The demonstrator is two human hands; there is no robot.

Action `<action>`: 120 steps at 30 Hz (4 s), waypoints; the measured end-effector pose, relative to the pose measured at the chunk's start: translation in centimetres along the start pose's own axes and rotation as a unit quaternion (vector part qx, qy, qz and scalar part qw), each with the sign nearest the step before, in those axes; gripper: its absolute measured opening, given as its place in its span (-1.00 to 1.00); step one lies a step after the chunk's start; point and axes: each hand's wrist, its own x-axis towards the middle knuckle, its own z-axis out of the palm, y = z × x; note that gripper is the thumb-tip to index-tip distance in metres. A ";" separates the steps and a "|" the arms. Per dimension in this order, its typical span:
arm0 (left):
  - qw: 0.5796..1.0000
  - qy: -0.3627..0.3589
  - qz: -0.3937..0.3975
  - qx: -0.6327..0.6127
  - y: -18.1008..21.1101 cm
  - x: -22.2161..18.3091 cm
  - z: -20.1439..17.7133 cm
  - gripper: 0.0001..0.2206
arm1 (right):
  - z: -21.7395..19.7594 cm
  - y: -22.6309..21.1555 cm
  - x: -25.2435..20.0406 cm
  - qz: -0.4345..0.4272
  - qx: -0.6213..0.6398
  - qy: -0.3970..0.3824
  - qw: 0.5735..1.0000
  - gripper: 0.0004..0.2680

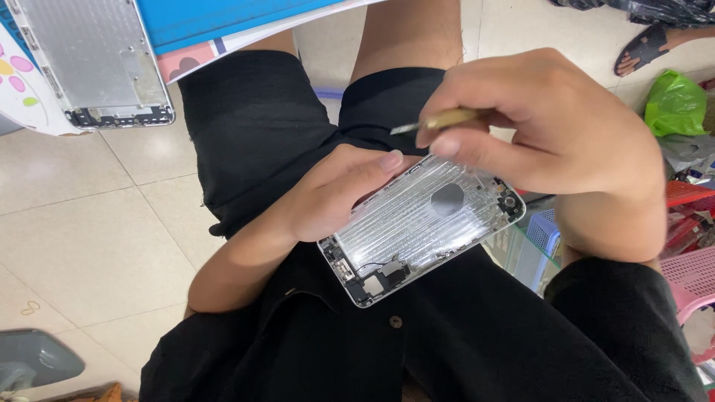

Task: Disassembling and repairing the internal components of a mobile phone.

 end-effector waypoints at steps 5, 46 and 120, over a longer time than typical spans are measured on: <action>0.999 0.007 0.030 -0.027 0.3 -0.2 -0.2 -0.59 | 4.2 1.0 -3.1 0.118 0.241 0.232 0.935 -0.74; 0.708 0.290 0.239 0.598 -0.3 -3.2 5.1 -0.66 | 14.3 1.8 -7.8 0.103 0.438 0.322 0.833 -0.83; 0.784 0.338 0.143 0.501 3.8 -1.8 0.6 -0.62 | 7.1 1.4 0.3 -0.015 -0.208 0.283 0.936 -0.65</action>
